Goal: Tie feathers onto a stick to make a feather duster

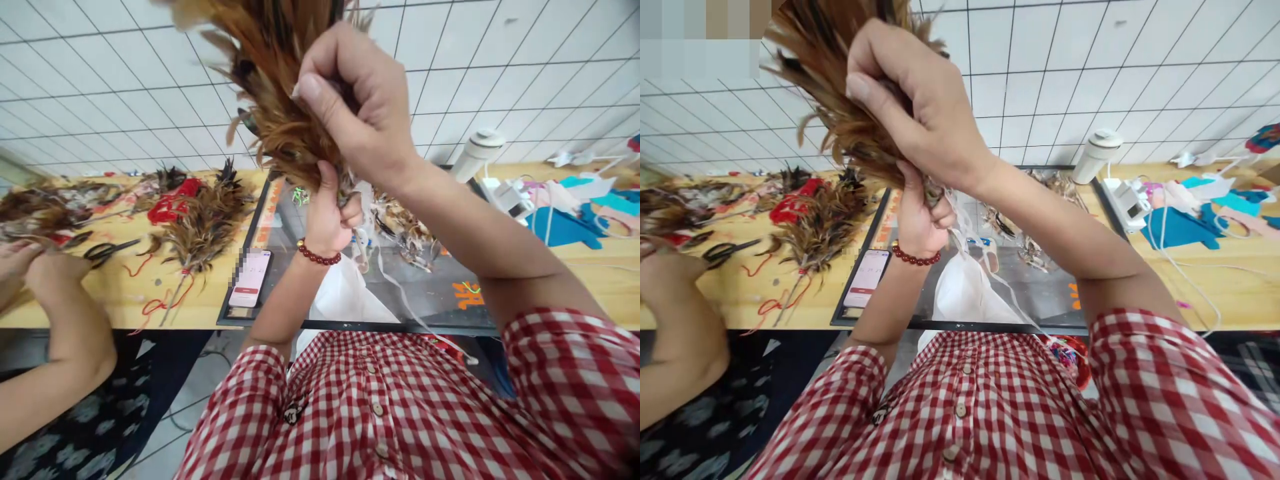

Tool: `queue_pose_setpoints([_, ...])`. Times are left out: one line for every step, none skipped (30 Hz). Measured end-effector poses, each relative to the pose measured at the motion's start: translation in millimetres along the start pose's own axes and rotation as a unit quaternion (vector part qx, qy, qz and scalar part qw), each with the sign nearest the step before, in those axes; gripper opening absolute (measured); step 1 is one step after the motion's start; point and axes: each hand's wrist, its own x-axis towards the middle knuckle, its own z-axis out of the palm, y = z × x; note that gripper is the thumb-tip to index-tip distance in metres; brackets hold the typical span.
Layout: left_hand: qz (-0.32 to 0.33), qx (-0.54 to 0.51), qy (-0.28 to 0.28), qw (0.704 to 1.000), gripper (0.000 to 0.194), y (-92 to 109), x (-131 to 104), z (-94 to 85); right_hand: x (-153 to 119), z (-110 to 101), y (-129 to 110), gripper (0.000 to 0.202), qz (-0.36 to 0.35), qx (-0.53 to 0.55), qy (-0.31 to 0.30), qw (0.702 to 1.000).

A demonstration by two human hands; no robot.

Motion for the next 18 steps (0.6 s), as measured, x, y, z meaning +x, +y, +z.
queue_pose_setpoints([0.023, 0.001, 0.004, 1.000, 0.048, -0.4, 1.0, -1.8, -4.7, 1.4, 5.7, 0.026, -0.032, -0.029, 0.002, 0.999])
queue_pose_setpoints([0.038, 0.010, 0.011, 0.999, 0.047, -0.6, 2.7, -4.1, -10.0, 1.2, 11.5, 0.028, -0.049, -0.058, -0.005, 0.997])
queue_pose_setpoints([0.051, 0.018, 0.014, 0.998, 0.045, -0.8, 4.9, -6.5, -15.7, -0.1, 17.3, 0.030, -0.052, -0.089, -0.019, 0.995])
queue_pose_setpoints([0.057, 0.024, 0.012, 0.998, 0.043, -1.0, 7.4, -8.7, -22.2, -1.7, 22.8, 0.033, -0.041, -0.116, -0.034, 0.992])
queue_pose_setpoints([0.054, 0.030, 0.011, 0.998, 0.040, -1.2, 9.9, -10.6, -29.7, -2.9, 27.9, 0.034, -0.020, -0.131, -0.040, 0.990])
queue_pose_setpoints([0.043, 0.035, 0.012, 0.998, 0.040, -1.1, 12.5, -12.2, -38.9, -3.2, 32.3, 0.034, 0.015, -0.128, -0.038, 0.991])
queue_pose_setpoints([0.030, 0.039, 0.017, 0.999, 0.042, -0.5, 15.2, -13.5, -50.3, -2.1, 35.9, 0.033, 0.062, -0.105, -0.027, 0.992])
queue_pose_setpoints([0.021, 0.041, 0.024, 0.999, 0.045, 1.0, 18.1, -14.8, -64.4, 0.3, 38.2, 0.034, 0.122, -0.060, -0.010, 0.991])
queue_pose_setpoints([0.018, 0.042, 0.029, 0.999, 0.049, 3.7, 21.3, -16.4, -81.7, 3.9, 38.9, 0.038, 0.190, 0.005, -0.001, 0.982])
queue_pose_setpoints([0.022, 0.041, 0.030, 0.998, 0.053, 7.8, 24.9, -18.6, -102.0, 7.6, 37.8, 0.045, 0.260, 0.083, -0.011, 0.962])
queue_pose_setpoints([0.029, 0.041, 0.029, 0.998, 0.057, 13.6, 28.7, -21.7, -125.1, 10.3, 34.7, 0.052, 0.325, 0.166, -0.042, 0.930])
queue_pose_setpoints([0.036, 0.045, 0.028, 0.998, 0.061, 21.1, 32.7, -26.2, -150.4, 10.8, 30.0, 0.059, 0.382, 0.249, -0.103, 0.884])
queue_pose_setpoints([0.051, 0.053, 0.037, 0.997, 0.063, 30.4, 36.6, -32.3, -176.9, 7.5, 24.1, 0.062, 0.432, 0.327, -0.179, 0.821])
queue_pose_setpoints([0.057, 0.071, 0.055, 0.994, 0.063, 41.0, 40.3, -40.2, -203.6, -0.5, 17.8, 0.059, 0.474, 0.390, -0.251, 0.748])
queue_pose_setpoints([0.076, 0.091, 0.083, 0.989, 0.063, 52.7, 43.6, -49.8, -229.3, -13.7, 12.0, 0.052, 0.507, 0.437, -0.307, 0.676])
queue_pose_setpoints([0.114, 0.103, 0.114, 0.982, 0.062, 64.9, 46.4, -61.0, -252.9, -31.9, 7.4, 0.046, 0.545, 0.457, -0.308, 0.632])
queue_pose_setpoints([0.115, 0.124, 0.115, 0.979, 0.061, 77.1, 48.5, -73.3, -273.3, -54.3, 4.5, 0.045, 0.579, 0.458, -0.279, 0.614])
queue_pose_setpoints([0.151, 0.134, 0.144, 0.969, 0.060, 88.7, 50.1, -86.0, -289.6, -79.3, 3.7, 0.043, 0.606, 0.440, -0.227, 0.622])
